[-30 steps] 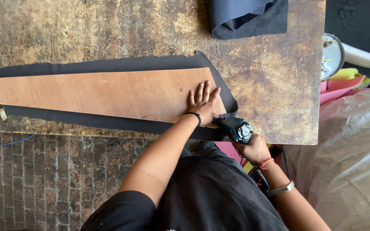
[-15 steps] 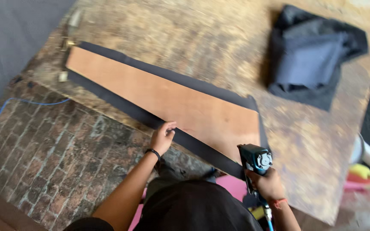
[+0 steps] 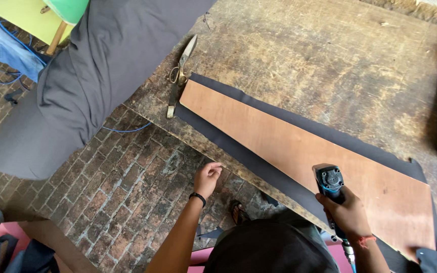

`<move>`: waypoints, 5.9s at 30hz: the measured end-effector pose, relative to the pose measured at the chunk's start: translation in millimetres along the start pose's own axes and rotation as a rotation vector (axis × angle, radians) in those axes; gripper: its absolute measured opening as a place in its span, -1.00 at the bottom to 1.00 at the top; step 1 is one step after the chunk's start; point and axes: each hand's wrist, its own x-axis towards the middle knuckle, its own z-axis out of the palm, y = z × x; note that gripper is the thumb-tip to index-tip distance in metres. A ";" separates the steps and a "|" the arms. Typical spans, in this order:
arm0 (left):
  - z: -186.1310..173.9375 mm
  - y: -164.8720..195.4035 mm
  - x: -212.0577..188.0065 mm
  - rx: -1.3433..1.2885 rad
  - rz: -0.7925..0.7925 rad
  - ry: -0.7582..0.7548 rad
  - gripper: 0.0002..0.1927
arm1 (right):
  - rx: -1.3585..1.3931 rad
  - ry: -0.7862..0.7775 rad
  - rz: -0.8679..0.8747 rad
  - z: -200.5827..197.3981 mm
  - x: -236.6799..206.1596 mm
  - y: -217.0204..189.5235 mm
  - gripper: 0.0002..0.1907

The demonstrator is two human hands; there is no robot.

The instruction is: The person wraps dark fabric around a long tapered wooden board on a workbench, pulling the fabric taut over the edges and folding it at the corners. They use a pneumatic nail gun to staple the fabric to the back of the board, working along its length and repositioning the board between staples.

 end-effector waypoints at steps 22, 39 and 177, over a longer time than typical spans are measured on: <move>-149.1 50.3 349.2 0.457 0.219 0.177 -0.68 | -0.515 0.673 -0.516 108.9 88.9 -33.5 -0.43; -197.6 79.2 422.9 0.906 0.479 -0.239 -0.58 | -0.959 -0.191 -0.400 418.3 202.6 -350.5 0.33; -188.1 73.1 330.4 0.867 0.617 -0.877 -0.38 | 0.035 -0.018 0.263 381.0 151.7 -368.2 -0.69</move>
